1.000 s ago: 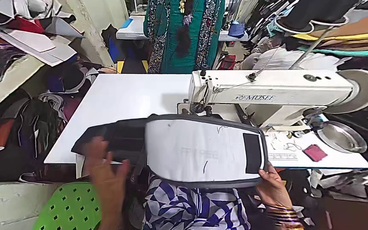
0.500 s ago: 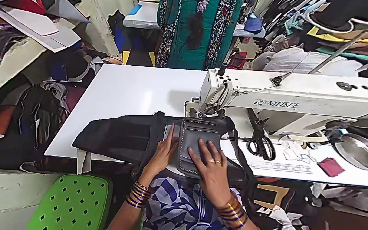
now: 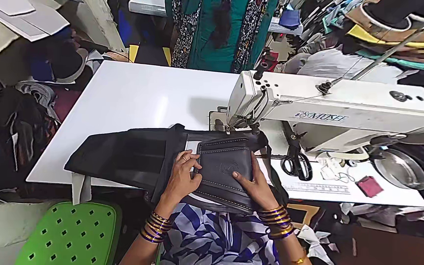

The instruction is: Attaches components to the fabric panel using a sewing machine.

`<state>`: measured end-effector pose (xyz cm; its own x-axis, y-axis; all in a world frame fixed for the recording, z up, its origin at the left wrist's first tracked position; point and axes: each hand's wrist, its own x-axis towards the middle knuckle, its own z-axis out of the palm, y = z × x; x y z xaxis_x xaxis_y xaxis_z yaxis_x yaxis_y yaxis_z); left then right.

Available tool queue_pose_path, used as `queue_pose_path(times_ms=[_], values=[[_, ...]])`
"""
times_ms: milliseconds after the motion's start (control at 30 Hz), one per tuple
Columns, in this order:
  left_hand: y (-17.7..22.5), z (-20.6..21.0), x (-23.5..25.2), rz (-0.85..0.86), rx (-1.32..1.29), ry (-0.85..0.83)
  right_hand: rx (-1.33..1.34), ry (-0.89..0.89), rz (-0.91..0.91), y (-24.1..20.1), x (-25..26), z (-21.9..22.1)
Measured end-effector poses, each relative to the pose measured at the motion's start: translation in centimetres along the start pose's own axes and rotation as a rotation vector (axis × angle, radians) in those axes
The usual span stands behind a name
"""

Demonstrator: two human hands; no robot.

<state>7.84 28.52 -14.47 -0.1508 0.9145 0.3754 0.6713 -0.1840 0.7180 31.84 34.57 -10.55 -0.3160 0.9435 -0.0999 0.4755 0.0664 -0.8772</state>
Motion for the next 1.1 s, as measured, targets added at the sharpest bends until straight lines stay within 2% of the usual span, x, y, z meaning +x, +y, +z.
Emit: queue_pose_path(times_ms=[67, 133, 267, 333, 400, 533, 667, 933, 1100], values=[[-0.1, 0.1, 0.0, -0.007, 0.023, -0.009, 0.264, 0.024, -0.004, 0.1, 0.2, 0.8], [-0.6, 0.0, 0.1, -0.019, 0.018, -0.028, 0.403, 0.056, 0.009, 0.6, 0.1, -0.1], [-0.7, -0.4, 0.5, -0.103, 0.024, -0.037, 0.354, 0.161, 0.041, 3.1, -0.3, -6.8], [0.3, -0.3, 1.1, -0.139, 0.105, -0.111, 0.317, 0.206, 0.064, 4.7, -0.2, -9.8], [1.8, 0.4, 2.4, -0.106, 0.22, -0.213, 0.313, 0.209, 0.081, 5.2, 0.3, -11.4], [3.3, 3.3, 5.9, 0.071, 0.272, -0.379, 0.327, 0.161, 0.092, 4.7, 1.0, -11.7], [2.1, 4.8, 8.0, 0.092, 0.21, -0.534, 0.338, 0.138, 0.082, 4.5, 1.2, -11.8], [0.9, 5.7, 7.1, 0.15, 0.188, -0.437, 0.37, 0.144, 0.056, 5.1, 0.8, -11.1], [1.2, 5.8, 7.3, 0.137, 0.23, -0.452, 0.352, 0.151, 0.091, 4.5, 1.2, -11.0]])
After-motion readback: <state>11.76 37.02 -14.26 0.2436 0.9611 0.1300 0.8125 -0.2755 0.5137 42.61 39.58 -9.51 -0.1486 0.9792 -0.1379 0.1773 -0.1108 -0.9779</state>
